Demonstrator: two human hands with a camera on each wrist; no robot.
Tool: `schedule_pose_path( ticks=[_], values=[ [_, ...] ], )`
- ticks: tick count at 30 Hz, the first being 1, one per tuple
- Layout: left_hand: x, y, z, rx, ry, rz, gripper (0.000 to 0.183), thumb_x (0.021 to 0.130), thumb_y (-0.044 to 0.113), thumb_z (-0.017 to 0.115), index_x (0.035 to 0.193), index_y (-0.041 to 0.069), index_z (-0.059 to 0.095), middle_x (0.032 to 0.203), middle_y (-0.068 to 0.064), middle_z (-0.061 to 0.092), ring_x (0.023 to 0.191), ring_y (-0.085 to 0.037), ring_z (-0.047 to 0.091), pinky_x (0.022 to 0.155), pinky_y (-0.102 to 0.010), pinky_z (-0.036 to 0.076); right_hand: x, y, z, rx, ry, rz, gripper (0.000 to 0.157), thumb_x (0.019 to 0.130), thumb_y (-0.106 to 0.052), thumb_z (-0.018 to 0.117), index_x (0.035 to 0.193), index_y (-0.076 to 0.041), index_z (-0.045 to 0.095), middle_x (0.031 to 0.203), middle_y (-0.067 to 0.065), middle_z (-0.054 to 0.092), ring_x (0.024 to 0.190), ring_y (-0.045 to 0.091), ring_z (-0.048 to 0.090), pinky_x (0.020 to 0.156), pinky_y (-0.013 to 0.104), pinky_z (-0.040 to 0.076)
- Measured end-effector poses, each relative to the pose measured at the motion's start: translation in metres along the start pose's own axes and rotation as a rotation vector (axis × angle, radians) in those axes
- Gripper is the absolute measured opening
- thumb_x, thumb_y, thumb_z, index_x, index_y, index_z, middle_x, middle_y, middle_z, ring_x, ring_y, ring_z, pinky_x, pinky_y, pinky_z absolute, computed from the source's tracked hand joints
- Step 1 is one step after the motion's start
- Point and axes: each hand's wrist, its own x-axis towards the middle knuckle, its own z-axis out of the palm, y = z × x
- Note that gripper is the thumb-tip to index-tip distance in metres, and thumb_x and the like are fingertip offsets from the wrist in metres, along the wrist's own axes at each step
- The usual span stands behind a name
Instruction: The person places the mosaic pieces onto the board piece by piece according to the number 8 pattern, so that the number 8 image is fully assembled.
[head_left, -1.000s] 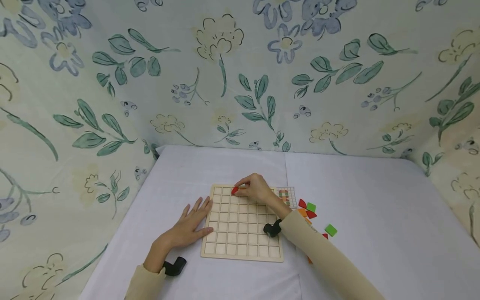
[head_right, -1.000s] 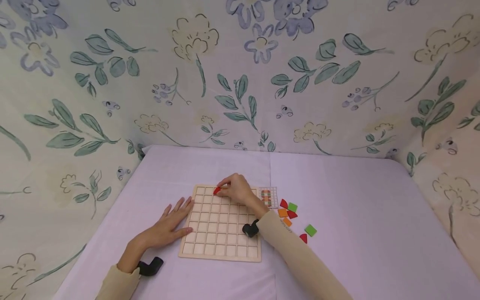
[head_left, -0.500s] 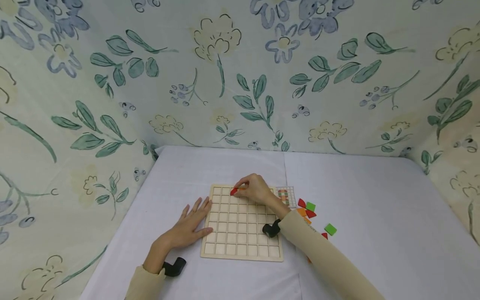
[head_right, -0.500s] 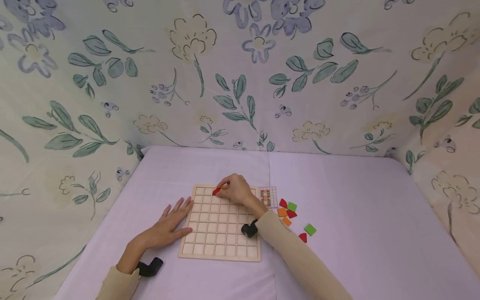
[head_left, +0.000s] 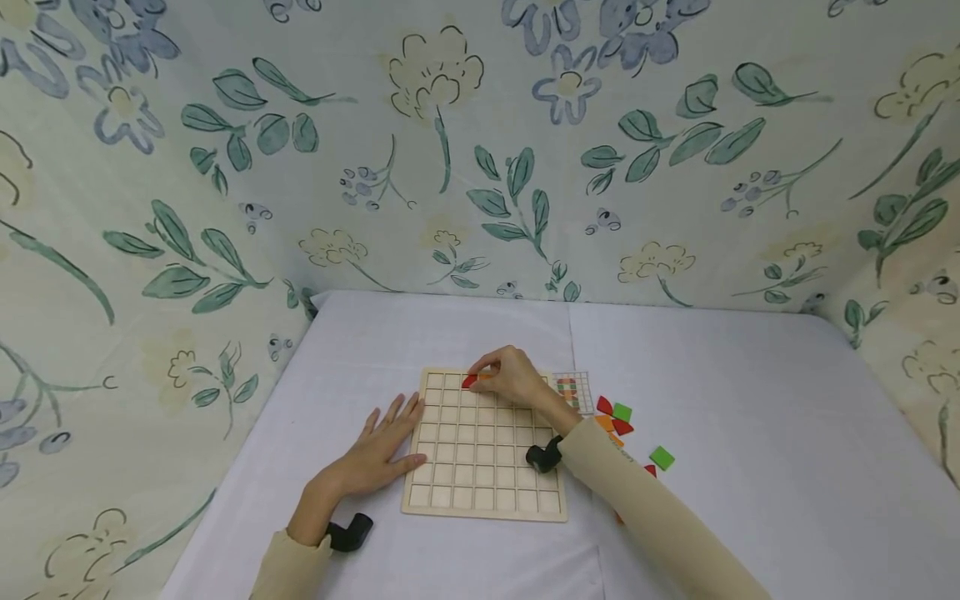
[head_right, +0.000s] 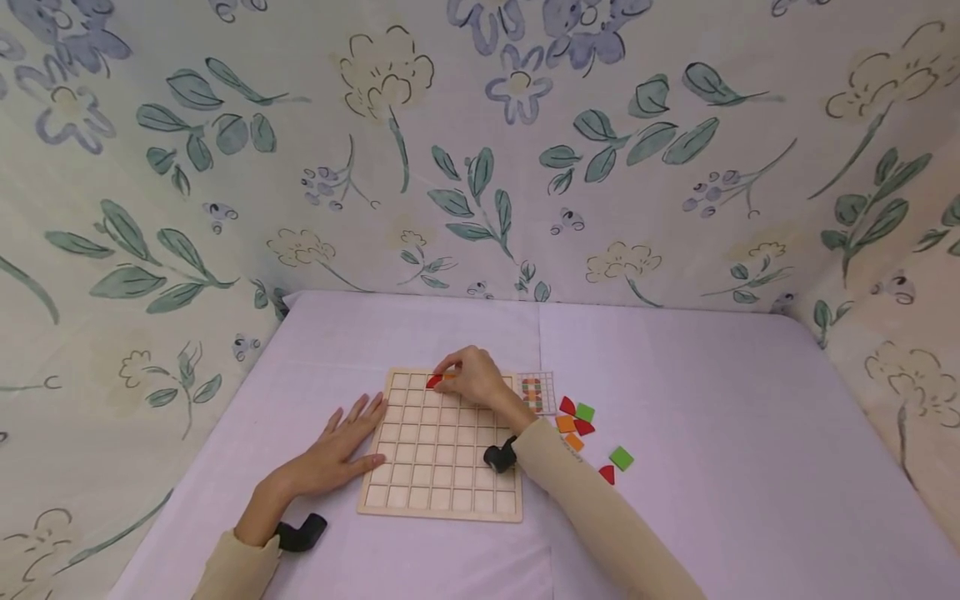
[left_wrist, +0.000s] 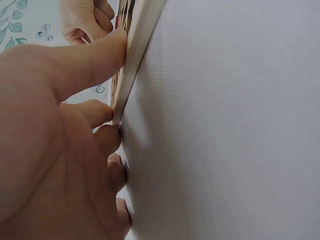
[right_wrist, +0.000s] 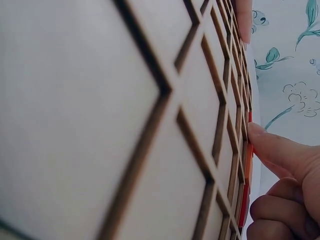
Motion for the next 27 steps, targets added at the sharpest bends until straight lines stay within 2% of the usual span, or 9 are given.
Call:
schedule_pose_path(
  ticks=[4, 8, 14, 19, 27],
  values=[
    [0.0, 0.001, 0.0, 0.003, -0.001, -0.005, 0.082, 0.105, 0.035, 0.059, 0.165, 0.003, 0.014, 0.175, -0.014, 0.005, 0.162, -0.041, -0.004, 0.126, -0.068, -0.008, -0.001, 0.001, -0.001, 0.038, -0.004, 0.009, 0.023, 0.084, -0.018, 0.088, 0.104, -0.01, 0.083, 0.062, 0.0, 0.053, 0.061, 0.013, 0.037, 0.06, 0.025, 0.033],
    [0.0, 0.001, 0.0, 0.004, -0.003, -0.007, 0.082, 0.105, 0.035, 0.06, 0.165, 0.003, 0.014, 0.175, -0.014, 0.005, 0.162, -0.041, -0.004, 0.126, -0.068, -0.008, -0.006, 0.004, -0.006, 0.124, -0.007, 0.029, 0.027, 0.087, -0.021, 0.085, 0.111, -0.01, 0.081, 0.058, -0.002, 0.049, 0.056, 0.013, 0.036, 0.056, 0.025, 0.034],
    [0.001, 0.001, 0.0, -0.001, -0.001, -0.009, 0.082, 0.105, 0.034, 0.06, 0.165, 0.004, 0.013, 0.175, -0.014, 0.005, 0.162, -0.04, -0.004, 0.127, -0.067, -0.008, -0.025, 0.003, -0.031, 0.226, 0.018, 0.056, 0.032, 0.09, -0.027, 0.082, 0.116, -0.009, 0.079, 0.057, -0.004, 0.035, 0.053, 0.013, 0.028, 0.054, 0.024, 0.029],
    [0.001, 0.001, 0.0, -0.004, -0.004, -0.015, 0.083, 0.105, 0.035, 0.06, 0.165, 0.003, 0.013, 0.175, -0.014, 0.004, 0.162, -0.04, -0.005, 0.127, -0.066, -0.009, -0.052, 0.004, -0.062, 0.221, 0.073, 0.09, 0.037, 0.09, -0.032, 0.082, 0.118, -0.009, 0.078, 0.061, -0.003, 0.036, 0.054, 0.013, 0.03, 0.051, 0.023, 0.028],
    [0.001, 0.001, 0.001, 0.004, -0.005, -0.025, 0.082, 0.105, 0.038, 0.059, 0.166, 0.005, 0.013, 0.175, -0.012, 0.004, 0.163, -0.039, -0.006, 0.127, -0.066, -0.01, -0.102, 0.032, -0.102, 0.103, 0.181, 0.203, 0.039, 0.091, -0.036, 0.081, 0.119, -0.009, 0.078, 0.067, 0.0, 0.04, 0.06, 0.015, 0.036, 0.049, 0.025, 0.028]
  ],
)
